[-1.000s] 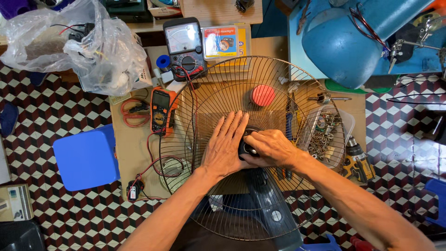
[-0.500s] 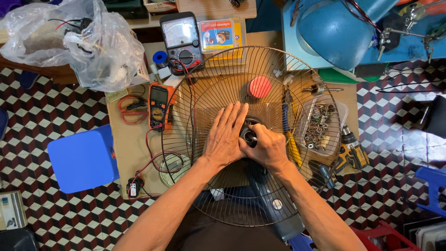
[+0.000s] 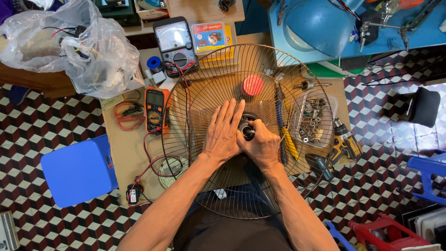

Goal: The person repairs an electric fan motor by hand and with pliers, then reassembles the fan by attaching the motor to the fan cage and installing the fan blades. The person secures the components and tests the assembly by spinning the blades.

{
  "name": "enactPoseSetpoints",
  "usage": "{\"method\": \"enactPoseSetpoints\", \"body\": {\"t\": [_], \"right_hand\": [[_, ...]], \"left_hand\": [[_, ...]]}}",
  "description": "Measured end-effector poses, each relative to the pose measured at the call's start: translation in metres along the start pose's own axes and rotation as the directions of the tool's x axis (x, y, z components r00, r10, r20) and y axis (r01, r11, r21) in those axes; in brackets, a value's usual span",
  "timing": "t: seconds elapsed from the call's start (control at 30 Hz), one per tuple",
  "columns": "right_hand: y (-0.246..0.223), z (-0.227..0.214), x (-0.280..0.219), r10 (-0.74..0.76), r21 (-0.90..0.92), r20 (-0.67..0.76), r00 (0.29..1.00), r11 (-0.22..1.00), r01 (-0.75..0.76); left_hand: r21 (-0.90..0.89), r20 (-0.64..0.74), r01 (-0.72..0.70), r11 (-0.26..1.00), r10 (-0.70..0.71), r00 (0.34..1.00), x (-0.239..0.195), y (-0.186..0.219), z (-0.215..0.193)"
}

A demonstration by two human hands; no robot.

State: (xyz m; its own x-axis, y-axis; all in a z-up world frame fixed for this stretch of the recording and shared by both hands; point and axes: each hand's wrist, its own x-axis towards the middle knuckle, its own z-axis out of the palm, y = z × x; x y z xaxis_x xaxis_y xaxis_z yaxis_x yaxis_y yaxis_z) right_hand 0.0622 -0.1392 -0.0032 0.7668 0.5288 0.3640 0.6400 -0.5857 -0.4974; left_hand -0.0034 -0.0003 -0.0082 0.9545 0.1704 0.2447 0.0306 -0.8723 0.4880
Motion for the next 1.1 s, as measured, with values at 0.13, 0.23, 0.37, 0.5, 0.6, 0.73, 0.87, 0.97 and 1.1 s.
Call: {"method": "enactPoseSetpoints", "body": {"t": [0.13,0.23,0.37,0.5,0.6,0.73,0.87,0.97,1.1], "right_hand": [[-0.005,0.004,-0.008,0.129,0.015,0.057,0.990,0.991,-0.130],[-0.012,-0.002,-0.005,0.140,-0.014,0.046,0.989,0.990,-0.140],[-0.015,-0.011,0.000,0.036,-0.120,0.118,0.992,0.993,-0.022],[-0.008,-0.020,0.006,-0.074,-0.219,0.177,0.981,0.969,0.113],[-0.009,-0.020,0.010,-0.020,-0.209,0.231,0.973,0.976,0.069],[-0.011,-0.015,0.007,-0.071,-0.106,0.156,0.985,0.990,0.088],[-0.004,-0.010,0.003,-0.070,-0.101,0.116,0.991,0.991,0.082],[-0.004,-0.004,0.003,-0.051,-0.069,0.078,0.996,0.996,0.056],[-0.006,-0.001,-0.006,-0.070,-0.096,0.033,0.997,0.993,0.073]], "left_hand": [[0.000,0.013,-0.003,1.000,0.003,1.000,-0.002,0.000,0.001],[0.093,0.086,0.009,0.996,-0.018,0.996,0.006,0.009,-0.009],[-0.197,0.134,0.027,0.980,-0.001,0.991,-0.003,0.004,-0.049],[0.051,-0.298,0.096,0.994,-0.077,0.951,-0.043,-0.034,-0.111],[-0.230,-0.340,0.404,0.885,-0.462,0.819,-0.058,-0.059,-0.124],[-0.793,0.174,0.539,0.284,-0.742,0.647,-0.061,-0.074,-0.098],[-0.839,0.341,0.539,0.070,-0.705,0.622,-0.066,-0.073,-0.075],[-0.831,0.347,0.552,0.066,-0.714,0.608,-0.066,-0.074,-0.076],[-0.824,0.342,0.558,0.097,-0.699,0.628,-0.065,-0.071,-0.081]]}}
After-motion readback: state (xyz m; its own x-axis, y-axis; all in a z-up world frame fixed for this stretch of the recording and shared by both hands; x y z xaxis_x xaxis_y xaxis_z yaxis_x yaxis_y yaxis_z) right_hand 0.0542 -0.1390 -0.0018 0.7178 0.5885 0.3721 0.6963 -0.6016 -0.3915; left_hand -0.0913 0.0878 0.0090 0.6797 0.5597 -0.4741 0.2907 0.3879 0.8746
